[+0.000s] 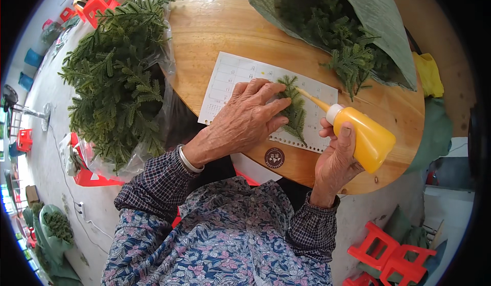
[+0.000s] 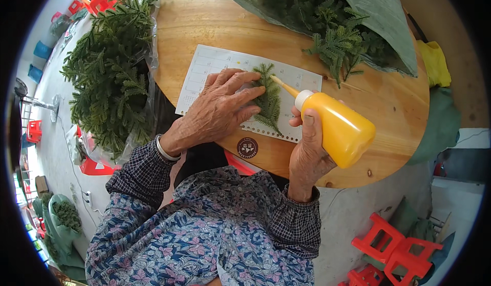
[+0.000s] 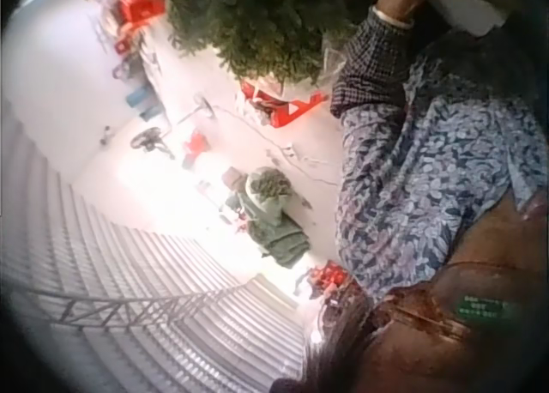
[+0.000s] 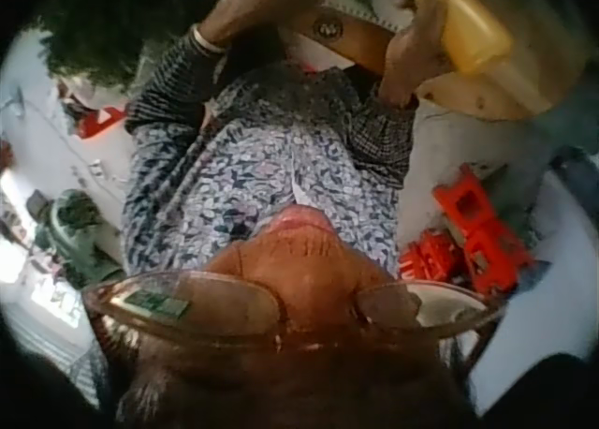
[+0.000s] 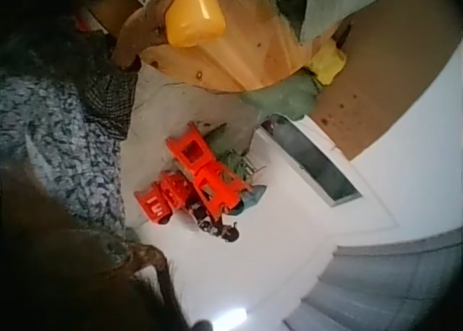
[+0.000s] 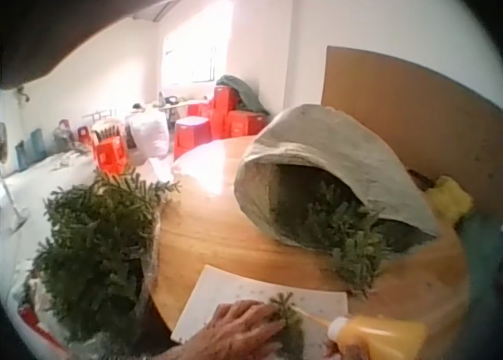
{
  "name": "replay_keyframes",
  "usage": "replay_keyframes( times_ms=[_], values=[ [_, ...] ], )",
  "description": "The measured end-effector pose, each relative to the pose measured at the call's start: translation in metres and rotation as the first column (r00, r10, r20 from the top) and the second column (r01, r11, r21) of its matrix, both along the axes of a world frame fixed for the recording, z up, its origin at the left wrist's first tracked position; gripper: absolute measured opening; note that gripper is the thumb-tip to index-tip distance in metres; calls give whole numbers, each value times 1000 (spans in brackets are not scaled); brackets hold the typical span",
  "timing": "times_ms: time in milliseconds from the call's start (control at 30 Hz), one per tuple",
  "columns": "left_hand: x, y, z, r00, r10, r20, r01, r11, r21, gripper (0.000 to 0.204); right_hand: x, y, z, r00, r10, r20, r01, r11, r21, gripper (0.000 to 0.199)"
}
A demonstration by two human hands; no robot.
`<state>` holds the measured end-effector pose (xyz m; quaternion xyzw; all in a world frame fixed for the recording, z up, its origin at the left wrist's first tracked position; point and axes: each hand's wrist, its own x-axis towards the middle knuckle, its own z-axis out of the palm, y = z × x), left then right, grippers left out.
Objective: Apply adhesive to plant sprigs and place them on a paper template.
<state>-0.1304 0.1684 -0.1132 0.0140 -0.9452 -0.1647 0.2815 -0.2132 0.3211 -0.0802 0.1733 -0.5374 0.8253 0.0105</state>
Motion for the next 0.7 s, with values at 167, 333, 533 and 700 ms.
replay_keyframes(
  times_ms=[167,333,533,700],
  values=[
    [-16,47,-9,1000,12,24,-13,1000,17,32,-16,47,-10,1000,5,-11,-5,1000,16,29],
    [-34,95,-19,999,18,37,-20,999,31,32,-33,96,-22,1000,7,-10,-7,1000,23,30],
    [-57,155,-33,1000,13,25,-13,1000,25,32,-51,159,-33,999,-36,-21,37,999,39,29],
    [-75,209,-46,1000,30,-10,-30,1000,3,29,-71,213,-45,1000,-24,-10,25,998,61,28]
  ],
)
